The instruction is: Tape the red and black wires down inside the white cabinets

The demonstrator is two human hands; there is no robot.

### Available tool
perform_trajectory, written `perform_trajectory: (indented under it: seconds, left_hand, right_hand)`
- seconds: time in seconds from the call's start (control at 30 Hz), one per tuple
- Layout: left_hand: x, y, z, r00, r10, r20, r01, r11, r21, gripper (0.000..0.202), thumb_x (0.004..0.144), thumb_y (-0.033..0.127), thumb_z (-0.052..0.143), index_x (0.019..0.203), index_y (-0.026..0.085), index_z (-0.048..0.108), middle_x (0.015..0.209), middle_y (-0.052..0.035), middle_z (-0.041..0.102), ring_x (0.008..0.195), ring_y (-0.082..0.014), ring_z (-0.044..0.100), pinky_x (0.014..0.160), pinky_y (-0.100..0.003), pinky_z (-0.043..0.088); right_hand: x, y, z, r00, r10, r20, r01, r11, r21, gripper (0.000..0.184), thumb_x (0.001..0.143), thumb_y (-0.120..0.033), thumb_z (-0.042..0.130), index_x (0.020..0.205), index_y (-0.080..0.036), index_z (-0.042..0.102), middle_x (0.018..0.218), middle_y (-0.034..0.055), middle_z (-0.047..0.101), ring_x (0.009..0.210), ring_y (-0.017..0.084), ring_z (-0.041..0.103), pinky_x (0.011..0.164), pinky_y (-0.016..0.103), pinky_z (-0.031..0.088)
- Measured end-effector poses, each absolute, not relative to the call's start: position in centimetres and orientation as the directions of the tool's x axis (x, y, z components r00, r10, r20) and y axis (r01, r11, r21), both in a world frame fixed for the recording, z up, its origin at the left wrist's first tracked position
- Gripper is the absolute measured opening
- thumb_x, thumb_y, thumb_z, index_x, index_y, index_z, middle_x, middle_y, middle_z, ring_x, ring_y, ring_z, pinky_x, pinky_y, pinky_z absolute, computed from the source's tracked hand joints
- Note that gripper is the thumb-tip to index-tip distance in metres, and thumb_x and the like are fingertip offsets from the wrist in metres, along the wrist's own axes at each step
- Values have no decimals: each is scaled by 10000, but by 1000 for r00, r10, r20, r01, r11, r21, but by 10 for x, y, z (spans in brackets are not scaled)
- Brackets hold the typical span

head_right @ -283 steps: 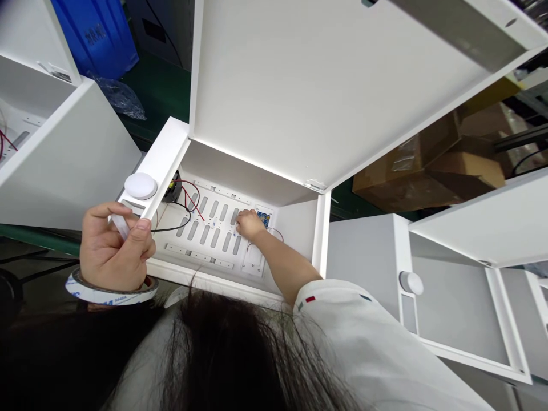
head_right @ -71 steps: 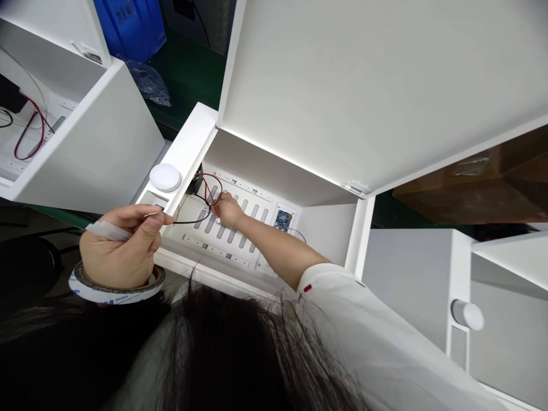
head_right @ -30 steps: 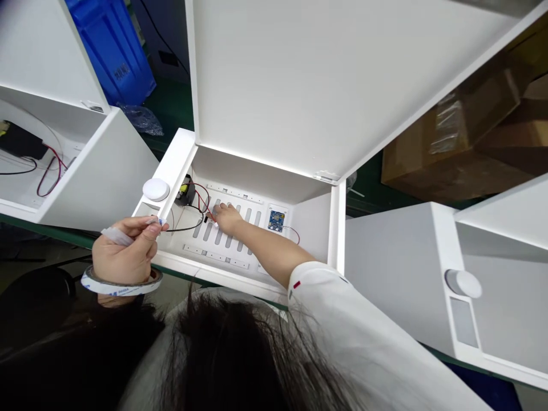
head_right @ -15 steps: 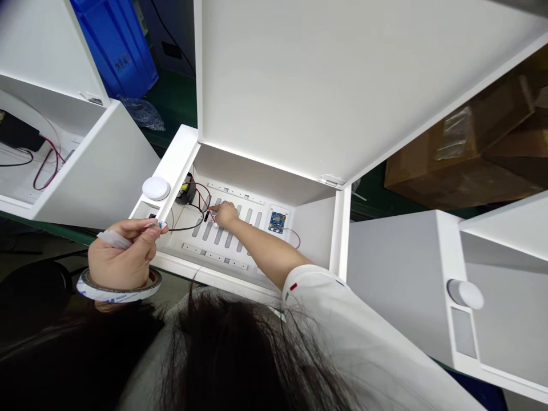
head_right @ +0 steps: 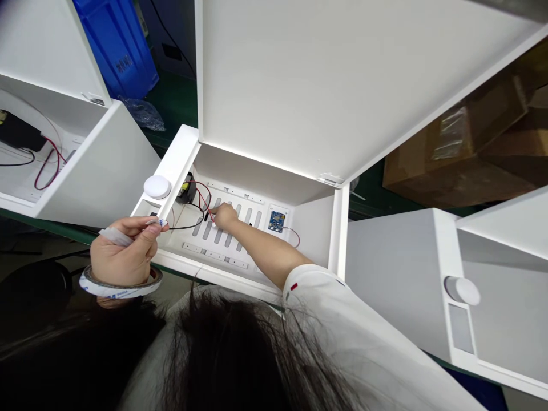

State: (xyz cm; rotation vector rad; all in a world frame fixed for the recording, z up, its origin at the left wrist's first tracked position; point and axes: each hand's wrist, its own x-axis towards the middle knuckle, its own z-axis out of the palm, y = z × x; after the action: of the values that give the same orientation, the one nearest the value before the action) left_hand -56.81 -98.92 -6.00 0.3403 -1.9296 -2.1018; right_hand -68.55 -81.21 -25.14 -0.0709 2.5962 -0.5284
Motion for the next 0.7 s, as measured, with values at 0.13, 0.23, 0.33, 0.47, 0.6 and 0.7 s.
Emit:
perform_trajectory:
  seconds: [0.13,0.23,0.33,0.47,0.6,0.7]
  left_hand:
    - [-568,-990,-62,-937,-349,21,52,-79,996,124,676,230,776,755,165,708,707,-67,721,569,-146,644,472,-226,468]
    - [-568,-991,-62,-937,-350,18,45,-69,997,139,675,244,778,761,163,705,709,-65,720,558,-145,636,478,-236,478]
    - [-567,-991,-61,-939,-343,10,36,-70,997,143,679,248,777,769,164,705,718,-66,721,575,-146,642,491,-234,485]
    - [-567,-990,-60,-936,-351,10,39,-76,996,143,670,251,779,751,161,702,703,-65,715,548,-140,632,477,-231,476]
    - [-568,-991,-62,-938,-346,24,58,-90,994,162,665,257,782,763,154,705,709,-65,711,525,-125,606,416,-206,402]
    - [-568,-993,-61,-950,-312,15,45,-89,995,222,687,268,771,878,162,730,717,-58,708,482,-95,546,379,-196,325]
  right_hand:
    - [-688,-809,-254,-862,-131,-490,127,880,-457,585,767,-66,512,1298,-292,604,1144,30,660,959,179,605,777,209,448]
    - [-682,-807,-246,-895,-196,-402,-58,942,-330,572,772,-75,518,1271,-336,617,1164,68,623,1066,241,549,862,292,426]
    - [-678,-809,-238,-904,-249,-348,-196,964,-181,569,792,-92,505,1261,-399,603,1152,88,594,1117,285,495,917,401,388]
    - [-682,-814,-230,-890,-140,-434,-71,982,-173,578,791,-119,528,1294,-402,573,1177,84,587,1106,272,500,901,379,388]
    - [-685,-800,-218,-913,-117,-391,-63,987,-149,548,795,-138,531,1303,-337,583,1178,114,581,1088,277,513,855,354,399]
    - [-680,-779,-208,-900,-208,-382,-205,978,-48,469,789,-133,545,1210,-304,659,1156,137,582,1120,312,484,915,416,356]
